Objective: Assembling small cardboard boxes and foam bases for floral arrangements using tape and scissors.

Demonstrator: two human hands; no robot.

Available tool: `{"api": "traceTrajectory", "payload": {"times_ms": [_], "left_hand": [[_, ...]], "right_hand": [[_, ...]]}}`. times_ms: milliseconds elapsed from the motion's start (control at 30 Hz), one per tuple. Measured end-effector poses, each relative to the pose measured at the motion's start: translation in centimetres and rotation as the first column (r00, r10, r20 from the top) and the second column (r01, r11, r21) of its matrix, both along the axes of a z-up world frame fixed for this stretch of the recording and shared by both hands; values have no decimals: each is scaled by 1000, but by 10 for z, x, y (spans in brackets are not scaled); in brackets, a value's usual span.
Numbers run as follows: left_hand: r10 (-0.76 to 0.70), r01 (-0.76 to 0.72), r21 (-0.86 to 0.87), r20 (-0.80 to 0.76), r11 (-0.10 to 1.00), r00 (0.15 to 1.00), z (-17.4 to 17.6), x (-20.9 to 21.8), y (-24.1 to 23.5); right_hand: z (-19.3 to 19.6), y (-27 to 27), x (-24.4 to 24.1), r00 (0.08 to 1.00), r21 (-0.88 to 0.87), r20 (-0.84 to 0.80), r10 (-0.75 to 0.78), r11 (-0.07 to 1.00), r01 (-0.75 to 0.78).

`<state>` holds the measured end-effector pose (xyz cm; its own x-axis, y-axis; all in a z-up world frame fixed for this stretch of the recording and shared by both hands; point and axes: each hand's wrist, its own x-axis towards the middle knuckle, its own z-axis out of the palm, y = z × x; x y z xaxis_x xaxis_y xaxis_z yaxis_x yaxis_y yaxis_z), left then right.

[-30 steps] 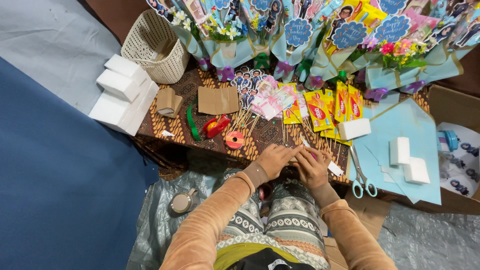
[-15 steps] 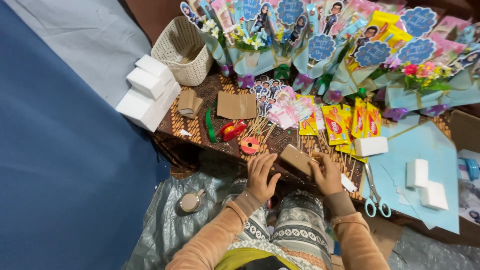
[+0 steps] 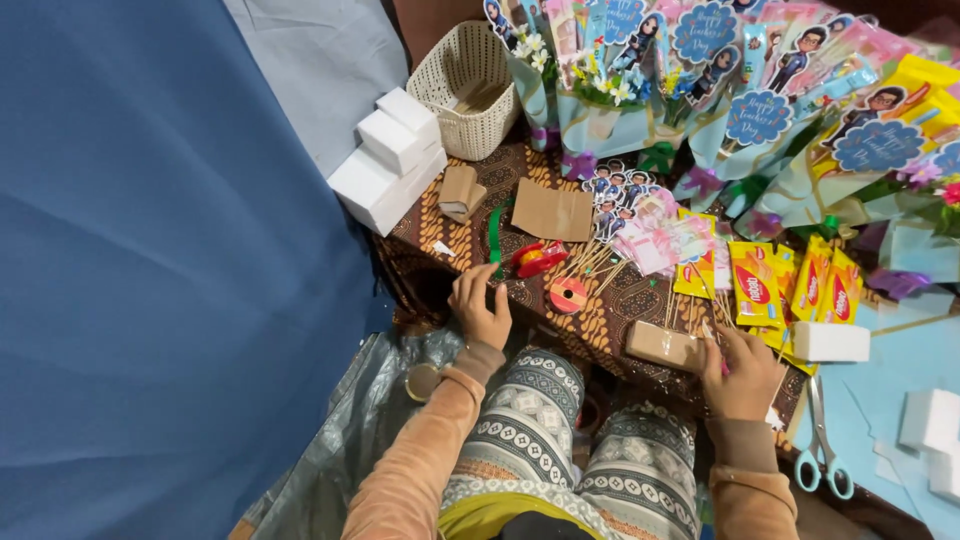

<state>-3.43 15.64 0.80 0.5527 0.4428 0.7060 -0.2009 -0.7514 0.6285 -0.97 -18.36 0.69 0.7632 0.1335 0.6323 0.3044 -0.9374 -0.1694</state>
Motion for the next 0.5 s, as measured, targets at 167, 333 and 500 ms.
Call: {"api": "traceTrajectory", "payload": {"times_ms": [167, 333, 500], "left_hand": [[-35, 69, 127, -252, 989, 967, 22, 33, 11], [-90, 183, 188, -419, 965, 904, 15, 49, 4], [-14, 129, 248, -419, 960, 908, 20, 56, -3]], "right_hand": [[38, 20, -47, 993, 351, -33, 112, 932, -94], [34, 27, -96, 987, 572, -126, 96, 820, -7], [18, 32, -107, 979, 580, -204, 12, 807, 110]]}}
